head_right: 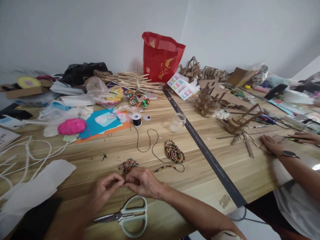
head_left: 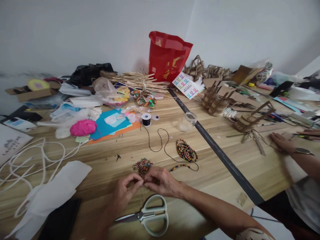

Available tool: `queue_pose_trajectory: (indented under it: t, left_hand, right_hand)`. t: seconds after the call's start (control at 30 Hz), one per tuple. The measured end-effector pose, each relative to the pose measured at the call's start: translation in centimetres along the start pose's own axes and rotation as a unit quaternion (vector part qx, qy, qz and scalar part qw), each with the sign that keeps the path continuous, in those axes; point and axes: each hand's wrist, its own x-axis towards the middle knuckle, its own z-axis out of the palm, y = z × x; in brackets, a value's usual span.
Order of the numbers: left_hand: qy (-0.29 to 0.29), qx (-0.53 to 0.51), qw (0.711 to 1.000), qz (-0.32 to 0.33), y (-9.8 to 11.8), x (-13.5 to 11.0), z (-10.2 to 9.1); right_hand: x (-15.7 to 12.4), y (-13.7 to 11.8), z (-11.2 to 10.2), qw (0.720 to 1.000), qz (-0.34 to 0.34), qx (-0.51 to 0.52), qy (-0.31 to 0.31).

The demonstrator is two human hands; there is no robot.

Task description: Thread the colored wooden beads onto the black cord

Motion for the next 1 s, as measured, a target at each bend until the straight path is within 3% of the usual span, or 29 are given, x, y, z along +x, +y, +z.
queue_pose_trajectory:
  t: [0.2,0.33,0.47,0.6,0.73,0.87,1.0]
  left_hand:
    - [-0.011,-0.019,1.0,0.009,-0.4,0.1,-0.1]
    - [0.013,-0.053,0.998,-0.008,-0.1,0.2,-0.3]
    - [0.046,-0.084,0.994,-0.052,0.7,0.3,-0.8]
    - [0.043,-0.109,0.991,-0.068,0.9,0.2,-0.9]
    - [0.029,-0.128,0.989,-0.063,0.7,0.1,-0.9]
    - [0.048,-0.145,0.987,-0.058,0.7,0.2,-0.8]
    - [0.028,-0.148,0.987,-0.062,1.2,0.2,-0.6]
  right_hand:
    - [-0.4,-0.4,0.2,0.995,0.062,0.076,-0.034]
    - [-0.3,-0.5,-0.2,0.997,0.033,0.011,-0.074]
    - [0.2,-0.7,-2.6,0.983,-0.02,-0.13,-0.126]
    - [0.4,-0.5,-5.8,0.983,0.07,-0.147,-0.081]
    - [0.3,0.3,-7.5,0.976,0.097,-0.182,-0.065]
    - [0.3,0.3,-7.0,0.98,0.109,-0.152,-0.063]
    - [0.2,-0.5,-4.1,0.987,0.138,0.023,-0.074]
